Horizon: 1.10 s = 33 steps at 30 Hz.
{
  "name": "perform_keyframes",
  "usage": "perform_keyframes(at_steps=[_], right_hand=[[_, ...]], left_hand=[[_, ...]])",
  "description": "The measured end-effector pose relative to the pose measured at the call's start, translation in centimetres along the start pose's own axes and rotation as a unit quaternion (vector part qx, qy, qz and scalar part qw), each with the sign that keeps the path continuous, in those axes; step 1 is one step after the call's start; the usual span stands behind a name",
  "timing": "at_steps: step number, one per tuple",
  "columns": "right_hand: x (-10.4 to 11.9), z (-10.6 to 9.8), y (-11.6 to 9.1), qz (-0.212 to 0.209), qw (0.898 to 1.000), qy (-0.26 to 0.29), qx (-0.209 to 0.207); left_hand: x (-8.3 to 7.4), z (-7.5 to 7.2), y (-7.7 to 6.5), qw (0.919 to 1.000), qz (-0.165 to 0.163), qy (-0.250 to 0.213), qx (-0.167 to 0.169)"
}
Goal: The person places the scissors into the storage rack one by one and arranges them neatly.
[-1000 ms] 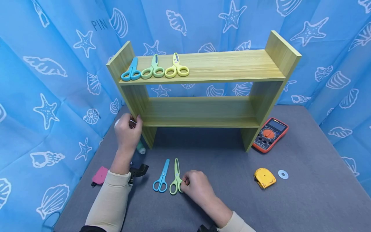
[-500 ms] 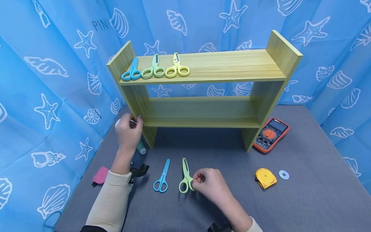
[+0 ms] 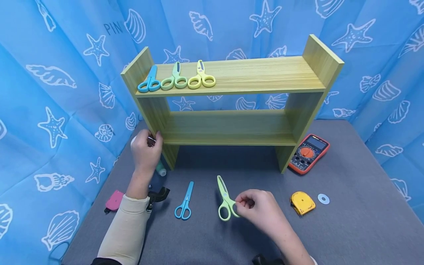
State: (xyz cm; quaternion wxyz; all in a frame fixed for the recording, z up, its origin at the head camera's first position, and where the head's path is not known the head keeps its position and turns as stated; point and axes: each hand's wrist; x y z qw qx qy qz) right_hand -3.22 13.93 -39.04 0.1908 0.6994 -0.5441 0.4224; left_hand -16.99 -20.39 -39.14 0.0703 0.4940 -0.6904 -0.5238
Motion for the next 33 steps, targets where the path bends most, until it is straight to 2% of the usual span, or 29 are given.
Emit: perform_keyframes(at_steps=[10, 18, 27, 33], right_hand=[[0.2, -2.9, -2.2, -0.033, 0.999, 0.015, -0.027], [1.1, -5.0, -3.4, -0.077, 0.993, -0.016, -0.091], [3.2, -8.8, -4.2, -0.108, 0.975, -0.032, -0.191], [4.8, -11.1, -4.3, -0.123, 0.964, -0.031, -0.234]], left_hand=[[0.1, 0.3, -0.1, 0.9999, 0.005, 0.0, 0.01], [0.1, 0.2, -0.2, 1.0, 0.004, -0.001, 0.008], [0.3, 0.1, -0.1, 1.0, 0.007, -0.001, -0.004], [0.2, 0.1, 0.0, 1.0, 0.007, 0.002, -0.003]])
Point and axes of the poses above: each hand's wrist, its own y-axis towards the middle knuckle, its own z-axis out of the palm, x = y × z, and after that the axes turned 8 degrees about x, right-handed
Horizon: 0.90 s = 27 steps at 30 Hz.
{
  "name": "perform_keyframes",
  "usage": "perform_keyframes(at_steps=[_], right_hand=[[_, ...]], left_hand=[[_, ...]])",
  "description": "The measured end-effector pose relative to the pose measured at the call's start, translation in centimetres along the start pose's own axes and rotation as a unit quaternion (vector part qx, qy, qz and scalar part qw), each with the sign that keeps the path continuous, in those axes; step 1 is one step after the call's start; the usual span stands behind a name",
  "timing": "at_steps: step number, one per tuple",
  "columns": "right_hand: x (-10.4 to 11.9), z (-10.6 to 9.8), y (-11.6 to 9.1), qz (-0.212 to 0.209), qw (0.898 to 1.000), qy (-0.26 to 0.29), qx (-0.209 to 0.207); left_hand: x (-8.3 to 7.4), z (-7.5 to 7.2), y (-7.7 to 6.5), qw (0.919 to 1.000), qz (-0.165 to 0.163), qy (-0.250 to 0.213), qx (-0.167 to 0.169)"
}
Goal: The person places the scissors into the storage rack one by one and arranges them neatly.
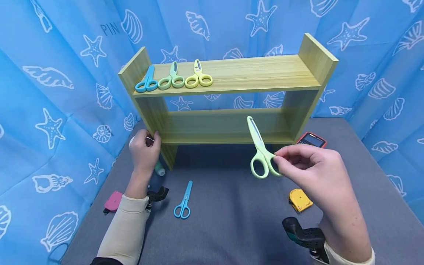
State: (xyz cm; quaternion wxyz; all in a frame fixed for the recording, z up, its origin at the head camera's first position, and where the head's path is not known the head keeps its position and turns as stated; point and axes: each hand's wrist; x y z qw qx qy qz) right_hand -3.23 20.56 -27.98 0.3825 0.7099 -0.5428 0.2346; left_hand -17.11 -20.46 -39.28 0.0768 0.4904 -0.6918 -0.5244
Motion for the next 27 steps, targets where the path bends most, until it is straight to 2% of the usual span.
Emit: perform_keyframes(at_steps=[7, 12, 16, 20, 24, 27], right_hand=[[1.6, -1.9, 2.3, 0.018, 0.999, 0.014, -0.03], [2.9, -3.3, 4.1, -0.004, 0.999, 0.033, -0.042], [3.6, -4.2, 6.6, -0.008, 0.998, 0.041, -0.052], [4.6, -4.9, 9.6, 0.005, 0.998, 0.051, -0.037], [6.0, -5.0, 12.6, 0.018, 0.999, 0.049, -0.003], [6.8, -4.5, 14.8, 0.028, 0.999, 0.016, 0.028]], left_hand=[[0.1, 0.1, 0.0, 1.0, 0.001, -0.005, -0.003], [0.2, 0.1, 0.0, 1.0, 0.002, -0.005, -0.006], [0.2, 0.1, 0.2, 0.9999, 0.001, -0.005, -0.009], [0.2, 0.2, 0.2, 0.9999, -0.003, -0.007, -0.009], [0.3, 0.2, 0.1, 0.9999, -0.002, -0.006, -0.009], [0.4, 0.3, -0.1, 1.0, 0.0, -0.005, -0.006]])
Point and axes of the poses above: each hand's wrist, its own y-axis towards the middle knuckle, its own z-axis out of the palm, x = y × z, and after that the axes turned 8 degrees about x, right-handed
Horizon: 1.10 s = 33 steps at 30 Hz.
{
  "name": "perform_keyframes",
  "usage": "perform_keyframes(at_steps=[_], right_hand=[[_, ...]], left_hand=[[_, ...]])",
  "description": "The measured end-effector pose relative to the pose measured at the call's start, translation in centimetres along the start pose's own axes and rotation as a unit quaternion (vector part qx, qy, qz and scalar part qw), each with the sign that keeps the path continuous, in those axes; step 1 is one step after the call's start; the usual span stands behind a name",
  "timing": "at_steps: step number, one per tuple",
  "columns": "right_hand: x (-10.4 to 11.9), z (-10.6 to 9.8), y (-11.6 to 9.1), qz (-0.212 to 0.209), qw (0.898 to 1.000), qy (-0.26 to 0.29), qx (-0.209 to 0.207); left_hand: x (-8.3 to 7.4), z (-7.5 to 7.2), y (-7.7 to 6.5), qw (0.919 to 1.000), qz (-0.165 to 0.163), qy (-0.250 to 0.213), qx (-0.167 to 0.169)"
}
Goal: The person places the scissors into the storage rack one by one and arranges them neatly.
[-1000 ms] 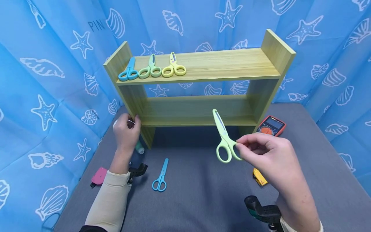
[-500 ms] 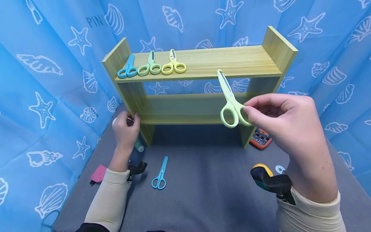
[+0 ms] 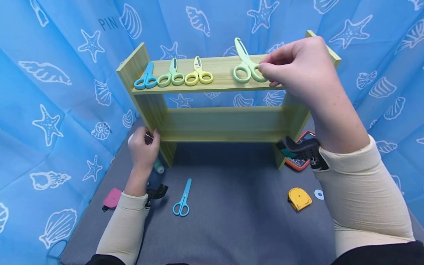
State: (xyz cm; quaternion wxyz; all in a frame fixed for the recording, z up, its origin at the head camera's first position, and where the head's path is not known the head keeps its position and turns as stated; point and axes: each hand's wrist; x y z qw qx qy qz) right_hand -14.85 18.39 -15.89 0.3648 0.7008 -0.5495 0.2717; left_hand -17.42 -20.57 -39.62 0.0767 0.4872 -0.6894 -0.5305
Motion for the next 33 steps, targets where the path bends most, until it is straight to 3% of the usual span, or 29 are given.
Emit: perform_keyframes(at_steps=[8, 16, 24, 33], right_hand=[[1.2, 2.3, 4.6, 0.003, 0.993, -0.096, 0.065], [1.3, 3.8, 6.2, 0.003, 0.987, -0.148, 0.067], [1.3, 3.1, 4.8, 0.0, 0.989, -0.146, 0.034], [0.9, 1.7, 1.1, -0.014, 0.996, -0.073, -0.042]], left_hand=[[-0.1, -0.1, -0.1, 1.0, 0.001, 0.001, 0.002], [-0.6, 0.0, -0.2, 1.0, -0.002, -0.003, 0.004], [-0.7, -0.1, -0.1, 1.0, -0.001, -0.004, 0.006], [-0.7, -0.2, 0.0, 1.0, -0.002, -0.001, 0.004]])
Point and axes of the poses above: each hand's wrist, its own y-axis towards the middle knuckle, its own z-axis out of the palm, x = y × z, and after that the axes turned 8 degrees about x, right-handed
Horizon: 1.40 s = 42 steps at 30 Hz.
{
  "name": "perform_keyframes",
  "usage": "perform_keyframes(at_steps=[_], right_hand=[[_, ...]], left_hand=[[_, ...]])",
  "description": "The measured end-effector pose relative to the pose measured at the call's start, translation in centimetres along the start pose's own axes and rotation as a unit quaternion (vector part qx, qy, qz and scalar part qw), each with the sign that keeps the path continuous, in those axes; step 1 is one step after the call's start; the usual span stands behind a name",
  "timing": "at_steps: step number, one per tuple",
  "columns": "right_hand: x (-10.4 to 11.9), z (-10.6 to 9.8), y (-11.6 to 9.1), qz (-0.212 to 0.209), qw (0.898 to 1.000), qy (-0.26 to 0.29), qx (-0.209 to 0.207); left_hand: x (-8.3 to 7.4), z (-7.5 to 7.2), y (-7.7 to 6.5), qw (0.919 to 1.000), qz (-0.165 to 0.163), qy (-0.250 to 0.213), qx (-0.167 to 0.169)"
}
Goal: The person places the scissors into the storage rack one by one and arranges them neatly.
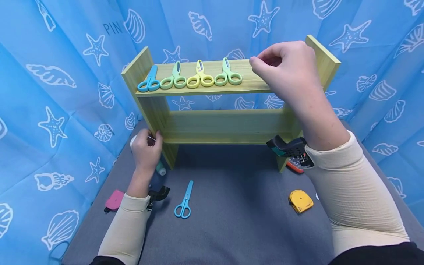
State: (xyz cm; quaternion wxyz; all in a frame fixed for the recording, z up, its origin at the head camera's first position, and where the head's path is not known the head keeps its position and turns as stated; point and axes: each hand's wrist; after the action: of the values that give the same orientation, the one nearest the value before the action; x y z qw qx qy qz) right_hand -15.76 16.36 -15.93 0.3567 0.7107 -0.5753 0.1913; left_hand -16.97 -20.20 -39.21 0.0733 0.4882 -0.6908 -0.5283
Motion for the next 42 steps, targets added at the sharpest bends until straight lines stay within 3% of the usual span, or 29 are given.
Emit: perform_keyframes(at_steps=[10, 22, 32, 37, 42], right_hand=[[-1.7, -0.5, -4.6, -0.03, 0.996, 0.038, -0.076], [-5.2, 1.0, -9.7, -0.065, 0.992, 0.018, -0.107], [-7.1, 3.8, -13.2, -0.071, 0.994, 0.03, -0.075], [-8.1, 5.7, -14.7, -0.09, 0.992, 0.076, -0.045], [-9.2, 8.7, -15.7, -0.125, 0.983, 0.13, -0.018]], left_hand=[[0.4, 0.1, 0.1, 1.0, 0.0, 0.002, 0.009], [0.3, 0.3, 0.2, 1.0, -0.003, 0.006, 0.006], [0.4, 0.1, 0.1, 0.9999, -0.004, 0.005, 0.01], [0.5, 0.2, -0.1, 0.9999, -0.002, 0.002, 0.011], [0.3, 0.2, -0.1, 1.0, -0.002, 0.001, 0.003]])
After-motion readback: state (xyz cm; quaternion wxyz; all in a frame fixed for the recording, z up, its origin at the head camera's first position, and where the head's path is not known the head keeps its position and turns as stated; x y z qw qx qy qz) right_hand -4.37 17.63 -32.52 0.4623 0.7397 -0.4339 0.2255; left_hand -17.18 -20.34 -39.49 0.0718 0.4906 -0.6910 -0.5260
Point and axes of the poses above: each hand's wrist, its own y-axis towards the middle knuckle, its own z-axis out of the palm, x = y × z, and after that the axes turned 8 degrees about x, right-handed
